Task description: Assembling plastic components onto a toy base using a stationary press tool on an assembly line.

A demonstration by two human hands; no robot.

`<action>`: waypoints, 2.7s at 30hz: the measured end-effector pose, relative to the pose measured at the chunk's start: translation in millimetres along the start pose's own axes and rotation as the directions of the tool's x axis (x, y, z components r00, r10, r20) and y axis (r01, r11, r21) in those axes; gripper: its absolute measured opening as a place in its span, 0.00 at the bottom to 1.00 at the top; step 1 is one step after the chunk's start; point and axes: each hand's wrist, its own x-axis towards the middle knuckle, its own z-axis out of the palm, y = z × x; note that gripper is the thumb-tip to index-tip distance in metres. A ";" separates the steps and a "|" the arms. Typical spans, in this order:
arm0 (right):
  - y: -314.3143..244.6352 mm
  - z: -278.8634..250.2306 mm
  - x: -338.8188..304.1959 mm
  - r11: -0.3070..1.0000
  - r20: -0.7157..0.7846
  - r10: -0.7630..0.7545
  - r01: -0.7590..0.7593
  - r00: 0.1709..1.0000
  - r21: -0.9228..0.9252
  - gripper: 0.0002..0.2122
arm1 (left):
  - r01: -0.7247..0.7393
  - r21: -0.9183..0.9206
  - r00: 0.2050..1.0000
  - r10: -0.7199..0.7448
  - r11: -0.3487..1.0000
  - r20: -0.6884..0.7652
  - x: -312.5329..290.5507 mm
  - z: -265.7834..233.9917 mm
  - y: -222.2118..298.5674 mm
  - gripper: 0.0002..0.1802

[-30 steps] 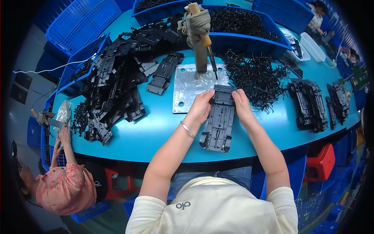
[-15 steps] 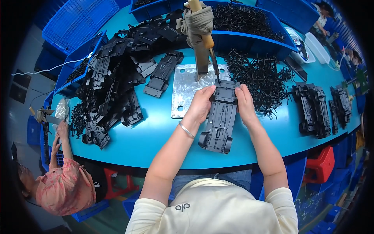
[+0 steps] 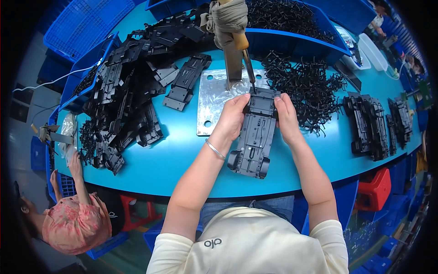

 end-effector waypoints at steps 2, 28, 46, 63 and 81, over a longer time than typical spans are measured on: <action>-0.3 -0.2 0.1 0.999 0.029 0.020 -0.021 0.999 0.045 0.09 | 0.005 0.004 1.000 -0.005 1.000 -0.007 0.4 -0.6 0.1 0.13; 4.5 2.0 1.3 0.995 0.026 -0.025 0.023 0.999 0.095 0.09 | -0.007 0.020 1.000 0.007 1.000 -0.026 -2.1 2.2 1.3 0.13; 1.7 0.6 -0.2 0.990 0.038 0.034 -0.039 0.999 0.137 0.10 | -0.011 0.016 0.998 0.012 1.000 -0.055 -2.1 3.9 1.0 0.13; 17.5 13.2 11.4 0.952 0.338 0.058 -0.154 0.939 0.264 0.09 | -0.043 0.175 0.990 0.066 0.984 -0.125 -2.2 -21.3 15.5 0.16; 14.6 22.1 7.9 0.944 0.273 0.046 -0.131 0.961 0.302 0.10 | -0.004 0.213 0.993 0.029 0.977 -0.115 -3.6 -24.2 21.3 0.17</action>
